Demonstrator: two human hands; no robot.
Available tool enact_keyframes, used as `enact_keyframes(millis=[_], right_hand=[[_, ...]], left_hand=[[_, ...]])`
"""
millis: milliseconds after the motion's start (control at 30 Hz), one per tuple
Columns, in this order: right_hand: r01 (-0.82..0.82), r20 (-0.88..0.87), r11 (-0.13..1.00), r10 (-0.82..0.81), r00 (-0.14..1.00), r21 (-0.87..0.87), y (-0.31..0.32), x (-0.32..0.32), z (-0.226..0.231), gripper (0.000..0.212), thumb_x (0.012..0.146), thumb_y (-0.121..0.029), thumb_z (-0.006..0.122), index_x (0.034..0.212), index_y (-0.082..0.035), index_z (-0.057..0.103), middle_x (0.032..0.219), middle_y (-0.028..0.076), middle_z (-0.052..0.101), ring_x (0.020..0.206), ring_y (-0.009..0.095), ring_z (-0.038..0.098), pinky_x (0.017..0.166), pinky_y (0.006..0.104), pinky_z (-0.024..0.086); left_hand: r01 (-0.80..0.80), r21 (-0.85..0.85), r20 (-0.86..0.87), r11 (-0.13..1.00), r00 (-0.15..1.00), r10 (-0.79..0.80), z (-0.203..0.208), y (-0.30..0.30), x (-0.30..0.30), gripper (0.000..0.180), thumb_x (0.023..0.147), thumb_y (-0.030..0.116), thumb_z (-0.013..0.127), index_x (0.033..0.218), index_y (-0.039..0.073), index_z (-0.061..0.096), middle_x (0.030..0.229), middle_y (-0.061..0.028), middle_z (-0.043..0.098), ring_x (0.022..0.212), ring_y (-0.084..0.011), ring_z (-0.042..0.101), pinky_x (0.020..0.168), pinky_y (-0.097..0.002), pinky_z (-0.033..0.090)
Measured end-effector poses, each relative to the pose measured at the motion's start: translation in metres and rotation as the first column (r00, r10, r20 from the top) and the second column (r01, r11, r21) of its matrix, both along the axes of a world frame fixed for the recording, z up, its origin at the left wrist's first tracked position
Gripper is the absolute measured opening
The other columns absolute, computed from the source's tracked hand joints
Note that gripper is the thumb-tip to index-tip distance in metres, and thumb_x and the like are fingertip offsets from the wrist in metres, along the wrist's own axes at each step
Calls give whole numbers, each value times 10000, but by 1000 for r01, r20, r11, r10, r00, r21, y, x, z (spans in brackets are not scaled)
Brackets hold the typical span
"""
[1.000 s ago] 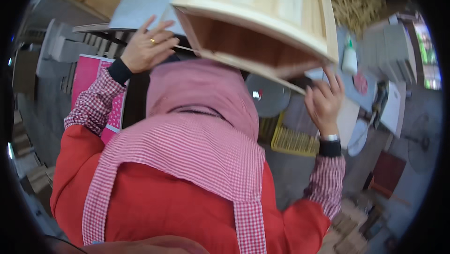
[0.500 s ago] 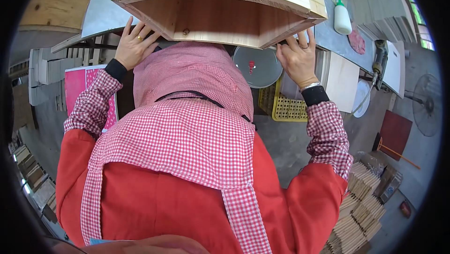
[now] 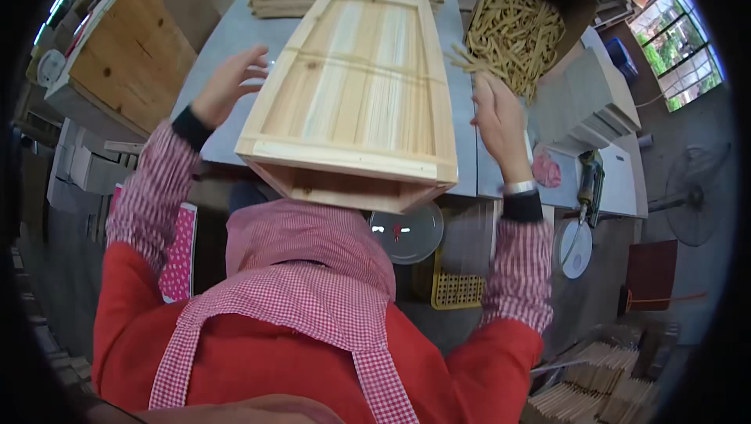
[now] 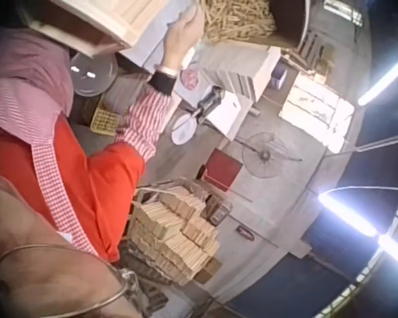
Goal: Assembling wooden crates by applying wood glue to boards and fitting them together.
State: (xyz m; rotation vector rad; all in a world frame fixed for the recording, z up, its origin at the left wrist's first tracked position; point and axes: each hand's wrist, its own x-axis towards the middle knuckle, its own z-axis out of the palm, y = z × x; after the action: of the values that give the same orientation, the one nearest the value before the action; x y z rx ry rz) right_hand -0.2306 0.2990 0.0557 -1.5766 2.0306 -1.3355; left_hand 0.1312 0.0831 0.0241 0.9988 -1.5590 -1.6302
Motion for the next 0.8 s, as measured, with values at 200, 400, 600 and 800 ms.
enact_keyframes(millis=[200, 400, 600, 800], right_hand=[[11, 76, 936, -40, 996, 352, -104, -23, 15, 586, 922, -503, 494, 1007, 63, 613, 831, 92, 618, 562, 128, 558, 478, 267, 435], [-262, 233, 886, 181, 955, 384, -131, -20, 3, 656, 880, -569, 536, 1014, 67, 624, 824, 96, 643, 600, 152, 582, 533, 268, 459], [-96, 27, 860, 95, 995, 502, -122, 0, 34, 603, 877, -528, 567, 983, 61, 640, 758, 94, 652, 623, 180, 604, 557, 307, 477], [-4, -149, 979, -27, 988, -202, -69, 51, 103, 413, 859, -359, 625, 1035, 15, 635, 845, 191, 681, 733, 305, 676, 669, 374, 518]], left_hand=[[123, 49, 292, 991, 947, -132, 23, -62, -111, 600, 902, 503, 542, 1182, -27, 560, 1061, -100, 631, 919, -157, 603, 770, -321, 487], [137, -76, 408, 988, 908, -95, 20, -68, -128, 599, 900, 423, 551, 1142, -125, 565, 969, -160, 675, 793, -235, 675, 729, -350, 514], [105, 46, 275, 993, 955, -114, 47, -46, -118, 529, 918, 361, 558, 1113, -131, 580, 956, -149, 676, 770, -189, 663, 713, -315, 516], [-20, -583, 197, 812, 966, 166, 136, 8, -83, 468, 921, 356, 555, 1035, -94, 609, 876, -147, 682, 779, -192, 655, 684, -321, 504]])
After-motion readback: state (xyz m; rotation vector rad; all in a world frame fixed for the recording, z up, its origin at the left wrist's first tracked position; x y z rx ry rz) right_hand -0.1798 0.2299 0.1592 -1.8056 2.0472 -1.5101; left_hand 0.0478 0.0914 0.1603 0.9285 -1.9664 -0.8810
